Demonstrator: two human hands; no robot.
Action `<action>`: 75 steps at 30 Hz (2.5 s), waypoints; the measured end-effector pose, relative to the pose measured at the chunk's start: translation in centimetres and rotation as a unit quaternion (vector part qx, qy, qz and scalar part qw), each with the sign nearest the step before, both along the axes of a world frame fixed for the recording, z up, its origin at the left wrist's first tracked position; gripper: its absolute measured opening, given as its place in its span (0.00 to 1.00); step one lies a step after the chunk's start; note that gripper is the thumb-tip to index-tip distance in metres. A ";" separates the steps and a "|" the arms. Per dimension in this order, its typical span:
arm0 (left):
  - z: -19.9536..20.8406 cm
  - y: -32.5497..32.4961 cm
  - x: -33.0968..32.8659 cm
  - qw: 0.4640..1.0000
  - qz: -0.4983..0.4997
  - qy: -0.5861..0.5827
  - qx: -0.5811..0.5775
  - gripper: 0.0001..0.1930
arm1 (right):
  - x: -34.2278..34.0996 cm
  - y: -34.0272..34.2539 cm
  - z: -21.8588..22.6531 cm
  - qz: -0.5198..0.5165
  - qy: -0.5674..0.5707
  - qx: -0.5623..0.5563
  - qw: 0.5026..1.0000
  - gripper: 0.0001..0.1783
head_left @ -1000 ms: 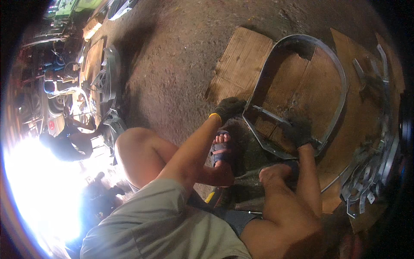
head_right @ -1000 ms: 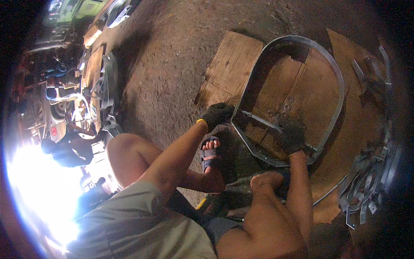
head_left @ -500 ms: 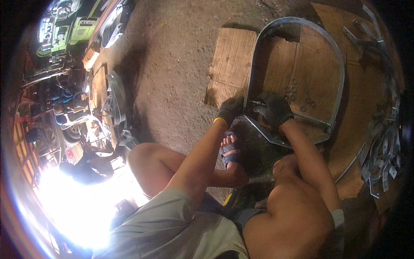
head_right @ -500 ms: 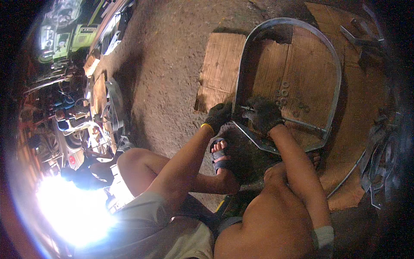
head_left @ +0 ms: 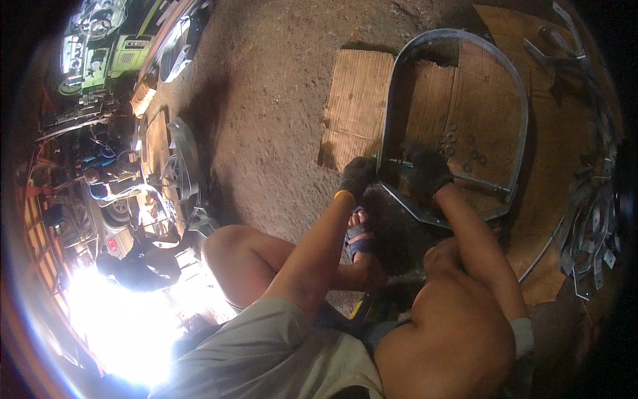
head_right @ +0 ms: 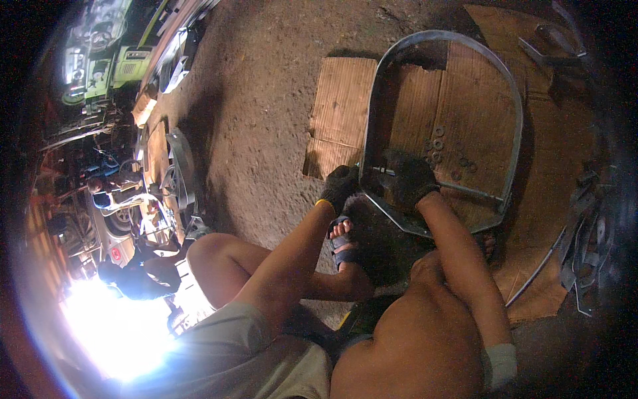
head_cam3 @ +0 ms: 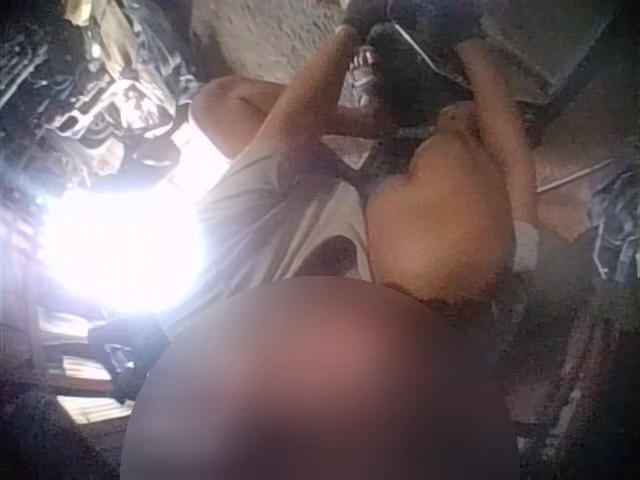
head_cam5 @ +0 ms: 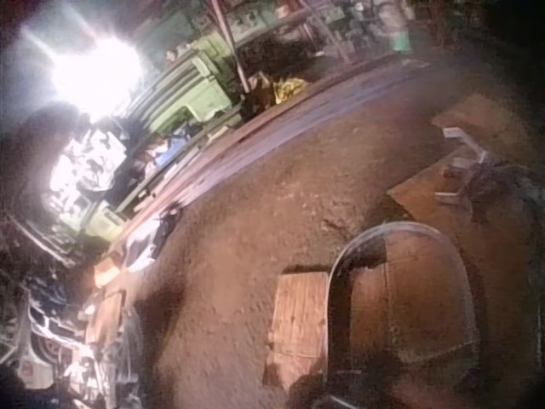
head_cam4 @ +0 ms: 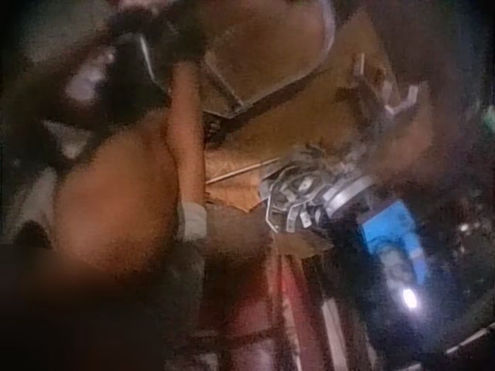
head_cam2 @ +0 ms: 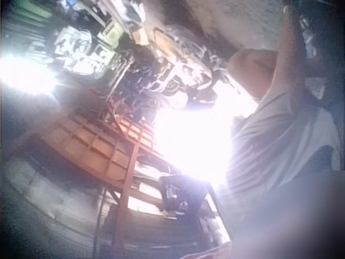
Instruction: The person sits on the floor and assembles a metal frame by inserting bolts and tightening them with a wrench. They handle washers and nuts, placing them on the frame and securing the joints. The person occasionally adjusts the frame's position on a piece of cardboard.
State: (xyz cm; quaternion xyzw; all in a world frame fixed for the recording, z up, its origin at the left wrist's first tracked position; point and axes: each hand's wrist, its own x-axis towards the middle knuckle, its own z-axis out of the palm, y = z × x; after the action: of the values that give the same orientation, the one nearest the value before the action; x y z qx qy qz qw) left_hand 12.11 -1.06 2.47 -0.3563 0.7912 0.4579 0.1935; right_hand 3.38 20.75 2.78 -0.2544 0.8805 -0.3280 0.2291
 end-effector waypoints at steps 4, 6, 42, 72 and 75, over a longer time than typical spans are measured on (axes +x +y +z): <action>0.0 -0.1 -0.4 1.000 -0.011 -0.011 -0.014 0.25 | -1.2 -0.5 -0.5 0.006 -0.016 0.075 0.997 0.25; -0.5 -0.3 -0.2 1.000 -0.014 -0.006 -0.014 0.24 | -1.5 -0.6 -0.8 0.001 -0.041 0.093 0.995 0.26; -3.0 -0.6 0.5 0.994 -0.065 0.076 0.051 0.14 | -0.1 -0.1 -0.5 -0.064 0.022 0.022 0.997 0.39; -2.5 -0.1 0.6 0.985 0.072 0.031 0.154 0.16 | -0.6 -2.1 4.0 0.013 -0.060 -0.027 0.998 0.30; -2.8 -0.9 1.0 0.976 0.113 0.047 0.181 0.17 | -0.2 -2.9 1.8 -0.024 0.015 -0.044 0.999 0.27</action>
State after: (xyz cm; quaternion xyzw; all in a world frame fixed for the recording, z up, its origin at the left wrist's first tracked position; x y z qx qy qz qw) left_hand 13.07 -2.00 -0.34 -0.3810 0.6577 0.6287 0.1645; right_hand 3.18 17.83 4.53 -0.2479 0.8744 -0.3680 0.1963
